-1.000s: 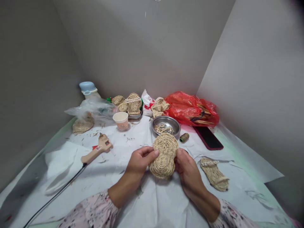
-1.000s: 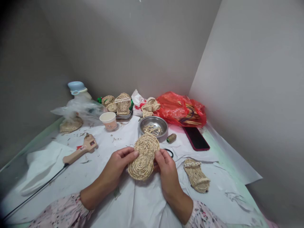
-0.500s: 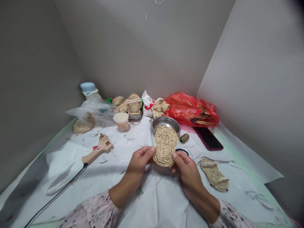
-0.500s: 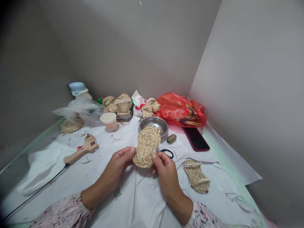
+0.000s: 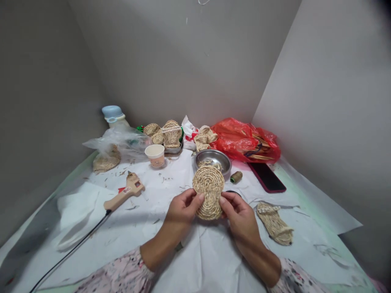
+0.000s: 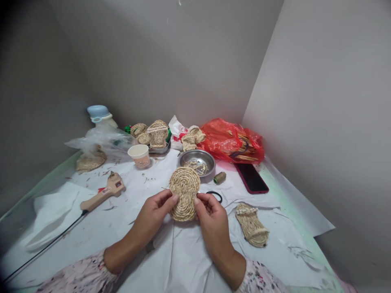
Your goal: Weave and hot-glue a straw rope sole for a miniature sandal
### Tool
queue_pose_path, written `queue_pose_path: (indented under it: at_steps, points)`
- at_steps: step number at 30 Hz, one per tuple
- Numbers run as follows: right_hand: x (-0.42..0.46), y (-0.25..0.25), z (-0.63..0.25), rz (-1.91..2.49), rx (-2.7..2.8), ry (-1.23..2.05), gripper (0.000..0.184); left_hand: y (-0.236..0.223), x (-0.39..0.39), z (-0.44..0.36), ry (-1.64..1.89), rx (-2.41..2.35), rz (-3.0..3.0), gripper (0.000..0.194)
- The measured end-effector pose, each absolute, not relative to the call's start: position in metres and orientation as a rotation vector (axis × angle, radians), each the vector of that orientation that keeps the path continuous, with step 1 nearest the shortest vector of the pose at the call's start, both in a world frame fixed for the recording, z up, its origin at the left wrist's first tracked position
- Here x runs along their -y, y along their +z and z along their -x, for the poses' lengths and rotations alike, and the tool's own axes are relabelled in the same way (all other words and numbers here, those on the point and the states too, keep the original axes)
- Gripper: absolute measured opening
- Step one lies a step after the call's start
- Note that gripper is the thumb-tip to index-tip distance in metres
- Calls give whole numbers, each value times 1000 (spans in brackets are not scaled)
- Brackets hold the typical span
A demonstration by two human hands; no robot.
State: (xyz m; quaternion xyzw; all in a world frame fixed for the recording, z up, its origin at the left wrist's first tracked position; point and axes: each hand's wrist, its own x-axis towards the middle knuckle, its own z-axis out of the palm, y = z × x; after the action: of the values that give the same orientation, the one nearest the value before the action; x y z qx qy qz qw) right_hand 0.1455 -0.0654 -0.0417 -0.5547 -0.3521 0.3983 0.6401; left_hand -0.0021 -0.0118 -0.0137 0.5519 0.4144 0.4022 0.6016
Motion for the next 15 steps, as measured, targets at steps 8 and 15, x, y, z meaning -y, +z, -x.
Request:
queue_pose_path:
  at_steps: [8,15]
  points:
    - [67,-40,-148,1400,908,737,26,-13,10,3,831,-1001,-1306,27]
    - [67,-41,-147,1376,979,650,24,-13,12,4,843,-1021,-1334,26]
